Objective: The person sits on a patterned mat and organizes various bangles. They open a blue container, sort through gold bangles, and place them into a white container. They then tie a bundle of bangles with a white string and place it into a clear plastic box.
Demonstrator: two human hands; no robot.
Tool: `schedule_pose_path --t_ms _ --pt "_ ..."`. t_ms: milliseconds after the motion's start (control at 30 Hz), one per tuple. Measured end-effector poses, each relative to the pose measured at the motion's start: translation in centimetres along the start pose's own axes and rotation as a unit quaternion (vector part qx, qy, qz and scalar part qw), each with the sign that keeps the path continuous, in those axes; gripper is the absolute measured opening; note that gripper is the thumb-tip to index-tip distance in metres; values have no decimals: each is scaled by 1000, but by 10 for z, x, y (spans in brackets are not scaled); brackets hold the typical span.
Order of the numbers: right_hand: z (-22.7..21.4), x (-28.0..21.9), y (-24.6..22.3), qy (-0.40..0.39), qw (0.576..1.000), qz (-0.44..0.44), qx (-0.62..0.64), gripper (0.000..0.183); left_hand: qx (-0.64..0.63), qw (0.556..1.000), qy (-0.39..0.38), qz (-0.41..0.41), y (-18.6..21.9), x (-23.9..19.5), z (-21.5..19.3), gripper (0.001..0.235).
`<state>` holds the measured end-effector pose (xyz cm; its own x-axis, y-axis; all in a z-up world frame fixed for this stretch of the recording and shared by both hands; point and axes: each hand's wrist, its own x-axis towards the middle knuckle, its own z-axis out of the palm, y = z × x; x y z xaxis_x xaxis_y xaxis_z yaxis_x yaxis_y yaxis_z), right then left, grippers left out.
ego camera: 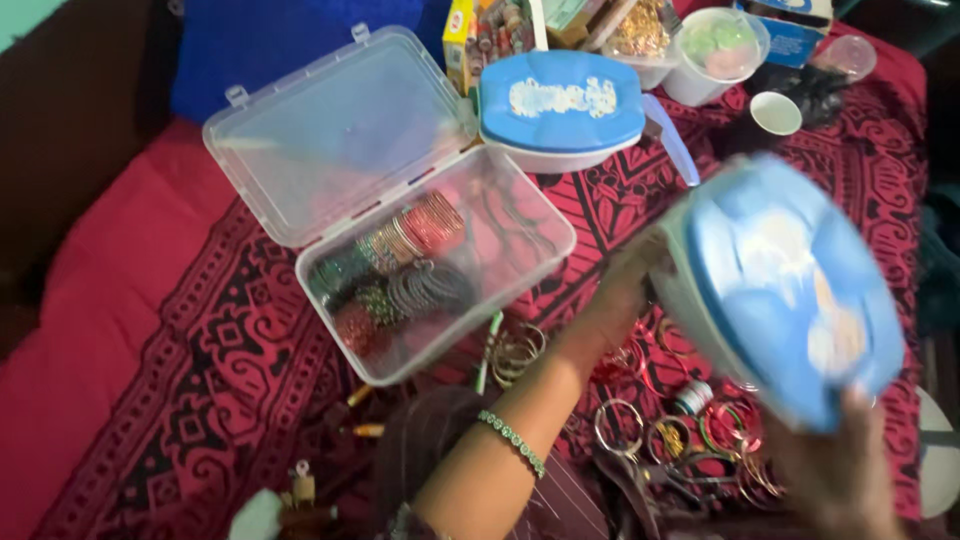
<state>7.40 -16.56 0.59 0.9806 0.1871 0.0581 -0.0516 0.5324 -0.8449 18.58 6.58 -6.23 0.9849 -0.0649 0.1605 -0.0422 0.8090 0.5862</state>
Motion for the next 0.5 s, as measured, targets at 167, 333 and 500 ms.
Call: schedule_pose_path --t_ms 167,333,500 --pt "-80 -128 45 129 987 85 -50 84 123 967 -111 -192 -28 -41 17 77" --pt "-119 -172 9 120 921 252 -270 67 190 936 -124 -268 -76 -67 21 54" --pt "-76 -132 -73 -26 736 283 -615 50 165 928 -88 -321 -100 -83 32 34"
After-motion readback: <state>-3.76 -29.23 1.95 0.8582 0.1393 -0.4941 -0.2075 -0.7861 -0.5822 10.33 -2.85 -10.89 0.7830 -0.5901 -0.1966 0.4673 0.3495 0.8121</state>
